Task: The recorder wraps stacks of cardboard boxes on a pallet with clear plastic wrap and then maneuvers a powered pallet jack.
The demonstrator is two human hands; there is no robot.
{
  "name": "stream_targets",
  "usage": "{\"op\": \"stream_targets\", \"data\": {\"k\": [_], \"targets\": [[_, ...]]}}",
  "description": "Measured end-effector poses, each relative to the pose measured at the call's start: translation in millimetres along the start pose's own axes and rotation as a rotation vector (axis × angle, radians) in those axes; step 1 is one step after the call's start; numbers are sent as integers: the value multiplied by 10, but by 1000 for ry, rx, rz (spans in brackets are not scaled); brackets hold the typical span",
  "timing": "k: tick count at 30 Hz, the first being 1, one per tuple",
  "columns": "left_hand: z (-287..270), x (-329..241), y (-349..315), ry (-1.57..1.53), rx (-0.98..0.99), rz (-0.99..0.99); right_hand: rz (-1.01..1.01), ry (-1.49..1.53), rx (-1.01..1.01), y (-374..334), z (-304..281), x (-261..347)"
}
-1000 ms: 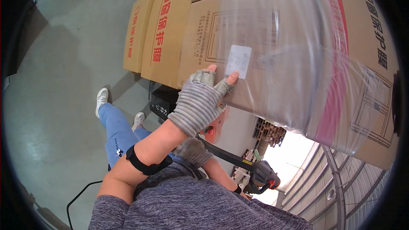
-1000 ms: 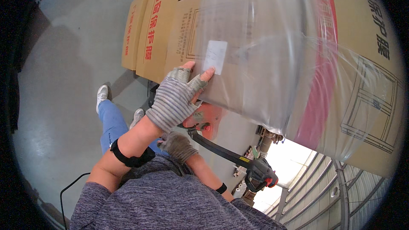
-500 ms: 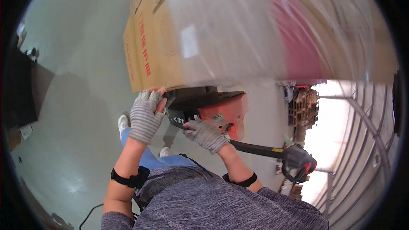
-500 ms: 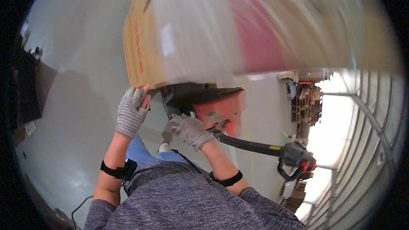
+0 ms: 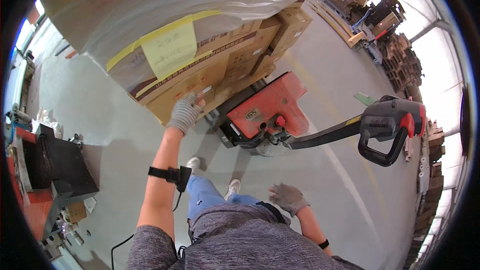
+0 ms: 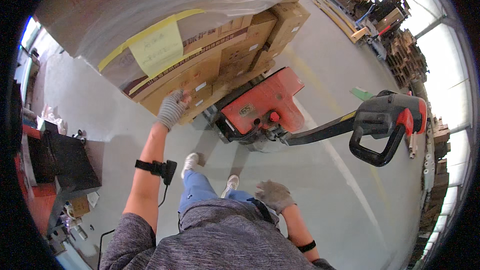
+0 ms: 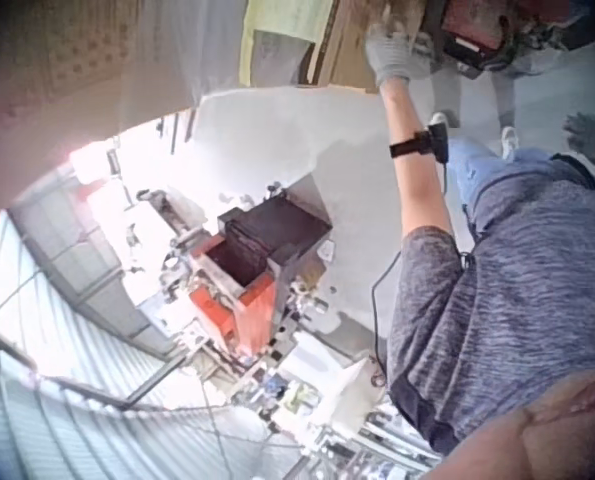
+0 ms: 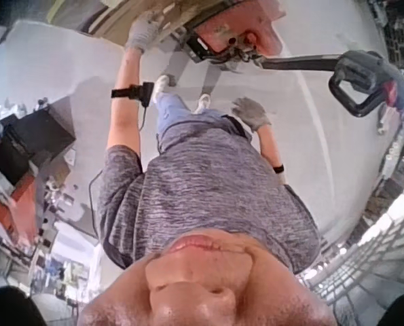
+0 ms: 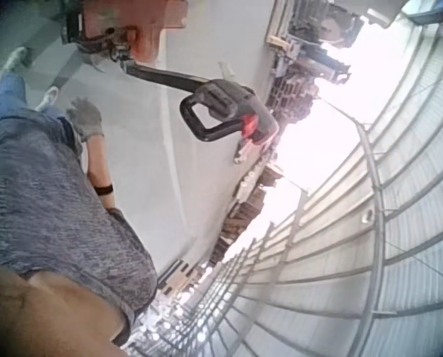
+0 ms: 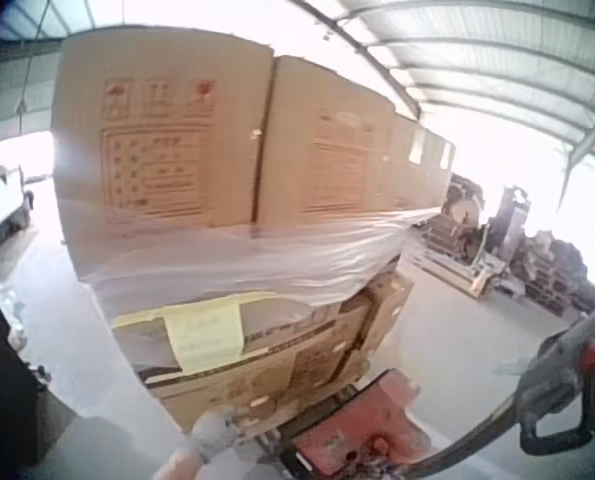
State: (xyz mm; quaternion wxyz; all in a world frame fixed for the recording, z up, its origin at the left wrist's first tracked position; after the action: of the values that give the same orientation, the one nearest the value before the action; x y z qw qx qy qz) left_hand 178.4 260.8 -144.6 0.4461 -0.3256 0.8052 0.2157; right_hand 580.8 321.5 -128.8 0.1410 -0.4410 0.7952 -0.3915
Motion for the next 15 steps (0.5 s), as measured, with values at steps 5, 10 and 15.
{"op": "stream_targets", "data": {"k": [5,10,15], "targets": [[-588,32,632,279,-204,31,61,61,-115,-317,383,-906],[-625,-111,807,437,-139,-96,248,177,-379,-462,462,-1495],[538,-616,295,-20,317,-318,327,248,-392,-684,248,-2135]]}}
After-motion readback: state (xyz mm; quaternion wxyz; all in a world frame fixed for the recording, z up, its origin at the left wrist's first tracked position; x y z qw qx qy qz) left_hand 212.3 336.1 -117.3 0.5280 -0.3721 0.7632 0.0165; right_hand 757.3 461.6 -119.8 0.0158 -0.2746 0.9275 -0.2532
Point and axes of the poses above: each hand's wrist, its own y-axis towards the middle knuckle, its own z-axis out of the palm, x = y × z, the point moved 6 cm from there along y, towards the middle knuckle, and after that the axes turned 10 degrees about -y, right-handed, at the moved point
